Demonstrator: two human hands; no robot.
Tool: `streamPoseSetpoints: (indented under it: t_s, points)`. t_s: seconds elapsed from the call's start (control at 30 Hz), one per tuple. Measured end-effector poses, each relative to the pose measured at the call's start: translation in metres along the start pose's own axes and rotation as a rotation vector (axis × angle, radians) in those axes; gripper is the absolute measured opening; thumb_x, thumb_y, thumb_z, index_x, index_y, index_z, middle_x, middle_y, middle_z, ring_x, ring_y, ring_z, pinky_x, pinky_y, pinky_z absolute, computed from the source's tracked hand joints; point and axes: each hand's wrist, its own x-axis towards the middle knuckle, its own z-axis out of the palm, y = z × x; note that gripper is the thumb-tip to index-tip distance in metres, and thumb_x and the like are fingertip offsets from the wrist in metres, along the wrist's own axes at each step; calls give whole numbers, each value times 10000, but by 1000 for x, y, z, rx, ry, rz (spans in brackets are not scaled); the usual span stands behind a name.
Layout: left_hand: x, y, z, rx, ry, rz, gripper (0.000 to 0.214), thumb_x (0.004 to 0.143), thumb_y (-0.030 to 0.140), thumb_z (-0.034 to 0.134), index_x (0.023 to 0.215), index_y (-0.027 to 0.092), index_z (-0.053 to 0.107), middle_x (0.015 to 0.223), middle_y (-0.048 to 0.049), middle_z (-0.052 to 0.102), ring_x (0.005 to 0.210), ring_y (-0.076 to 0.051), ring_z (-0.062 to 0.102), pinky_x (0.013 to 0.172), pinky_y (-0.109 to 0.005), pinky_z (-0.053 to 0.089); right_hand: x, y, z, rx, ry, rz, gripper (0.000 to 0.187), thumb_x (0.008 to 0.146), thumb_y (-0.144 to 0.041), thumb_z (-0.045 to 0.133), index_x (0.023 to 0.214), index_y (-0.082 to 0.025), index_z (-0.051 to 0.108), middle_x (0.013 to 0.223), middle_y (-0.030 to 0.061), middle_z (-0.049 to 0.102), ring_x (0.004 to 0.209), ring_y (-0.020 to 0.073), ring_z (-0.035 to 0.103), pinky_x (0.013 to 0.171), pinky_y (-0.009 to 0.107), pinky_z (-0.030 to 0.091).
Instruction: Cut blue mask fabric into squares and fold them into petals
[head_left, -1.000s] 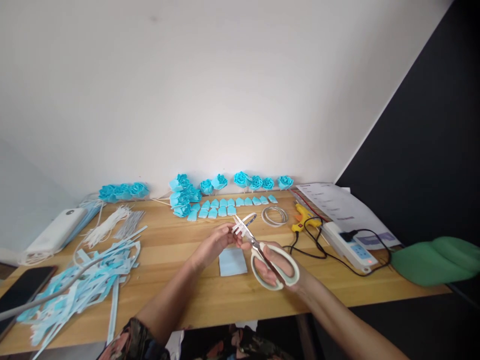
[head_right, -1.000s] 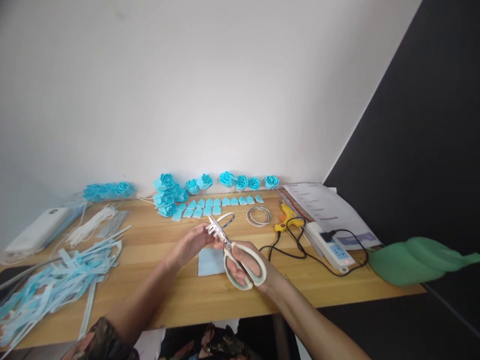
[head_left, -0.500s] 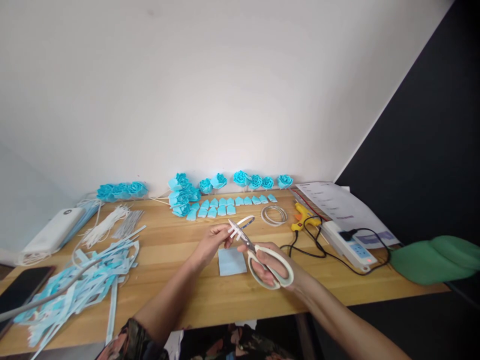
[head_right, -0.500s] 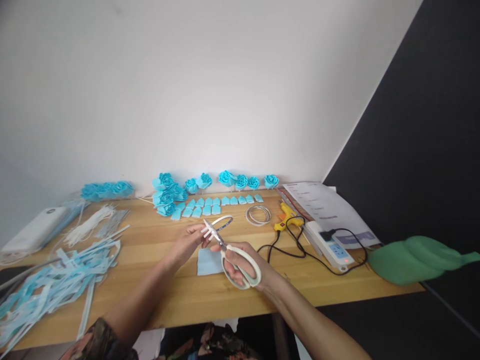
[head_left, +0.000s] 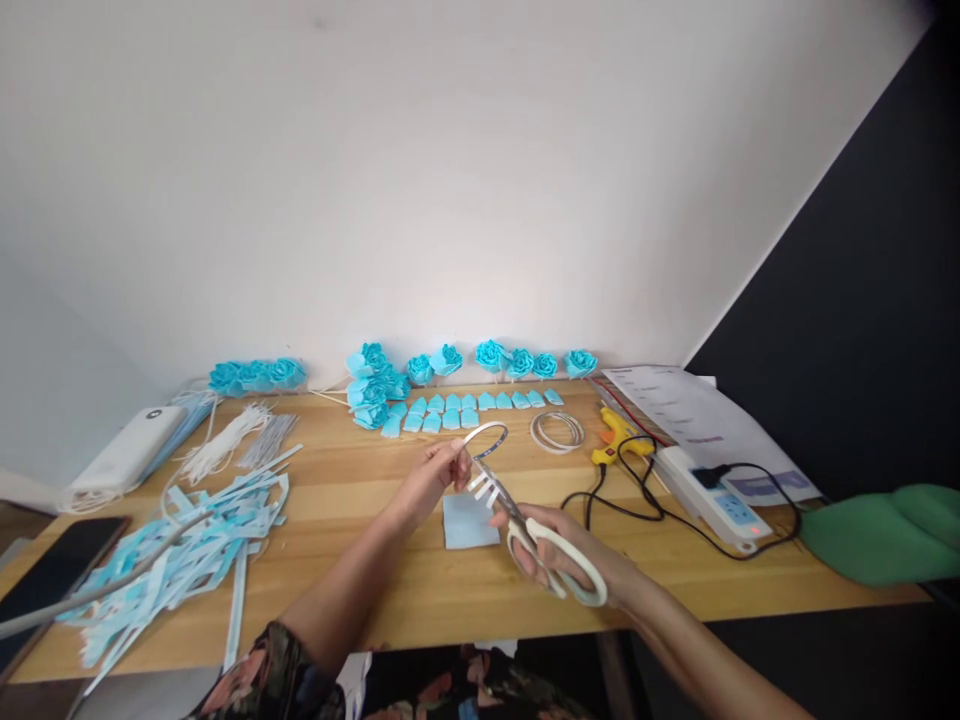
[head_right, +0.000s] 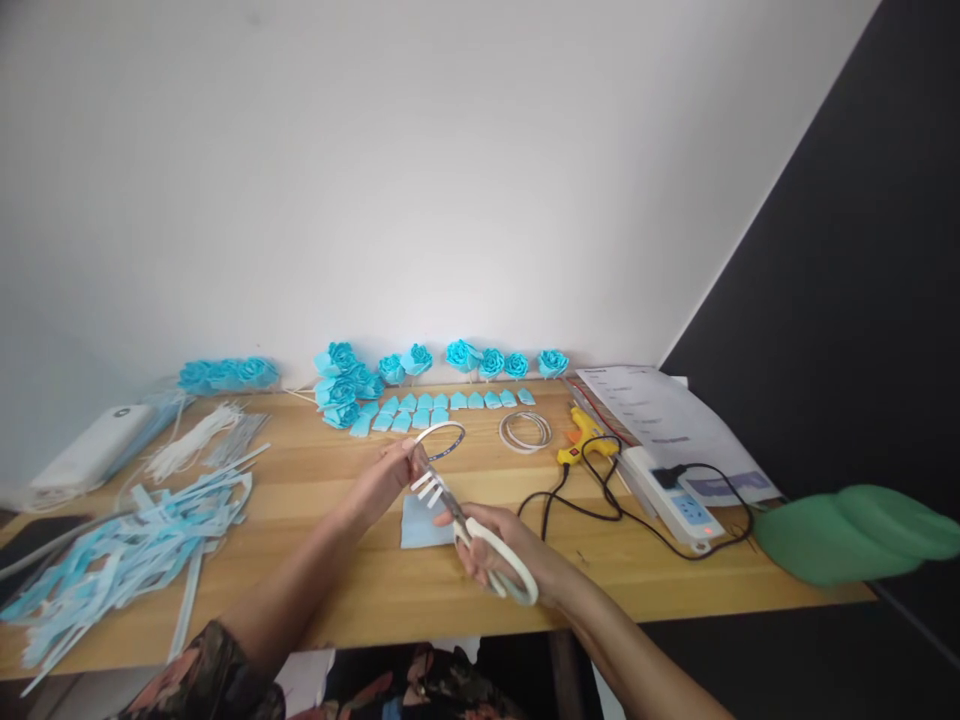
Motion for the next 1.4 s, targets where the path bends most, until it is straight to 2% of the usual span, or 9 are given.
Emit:
streamPoseSetpoints:
  t_s: [0.1, 0.2, 0.4, 0.57, 0.83, 0.97, 1.4]
  points:
    - [1, -2, 0, -36, -41, -16, 497, 840, 563, 540, 599, 128, 542, 569, -3, 490, 483, -94, 461, 508, -238, 334, -2, 1, -5, -15, -22, -119, 713, 769, -706, 574, 1191, -132, 553, 707, -5, 510, 544, 92, 421, 565, 253, 437]
    - [1, -4, -1, -55, -67, -49, 528, 827, 614, 525, 632, 124, 555, 572, -4, 495, 492, -99, 471, 513, -236, 347, 0, 0, -6, -20, -54, -142, 687, 797, -688, 556, 1203, -133, 550, 747, 6, 509, 596, 106, 439, 666, 308, 473]
    - [-2, -4, 0, -47, -111, -113, 540, 790, 650, 555, 749, 112, 590, 596, -29, 556, 524, -121, 498, 541, -248, 387, 5, -1, -5, 1, -59, -91, 706, 760, -683, 608, 1188, -123, 573, 751, 10, 503, 596, 111, 451, 665, 327, 486]
    - [-4, -2, 3, -23, -156, -103, 527, 777, 640, 585, 761, 113, 579, 633, -31, 554, 561, -128, 507, 565, -258, 403, 10, -4, -5, 2, -87, -132, 687, 789, -655, 598, 1213, -116, 570, 746, 14, 518, 594, 114, 466, 700, 357, 506]
    - [-6, -4, -2, -21, -223, -91, 492, 833, 594, 549, 862, 107, 611, 706, -46, 570, 640, -142, 524, 643, -274, 410, 15, -7, -4, 39, -125, -145, 674, 807, -631, 598, 1236, -113, 557, 741, 8, 525, 598, 105, 470, 756, 399, 512]
    - [-8, -2, 0, -10, -269, -83, 467, 831, 575, 568, 838, 110, 616, 731, -43, 554, 669, -130, 499, 669, -265, 391, 15, -8, -4, 20, -119, -144, 670, 807, -638, 591, 1224, -115, 561, 749, 18, 545, 609, 117, 499, 745, 391, 514]
    - [-8, -5, -1, -17, -301, -74, 397, 860, 514, 567, 871, 120, 609, 806, -46, 537, 735, -130, 480, 706, -269, 380, 18, -9, -4, 72, -121, -172, 640, 831, -602, 590, 1230, -103, 553, 768, 31, 551, 638, 127, 524, 770, 415, 524]
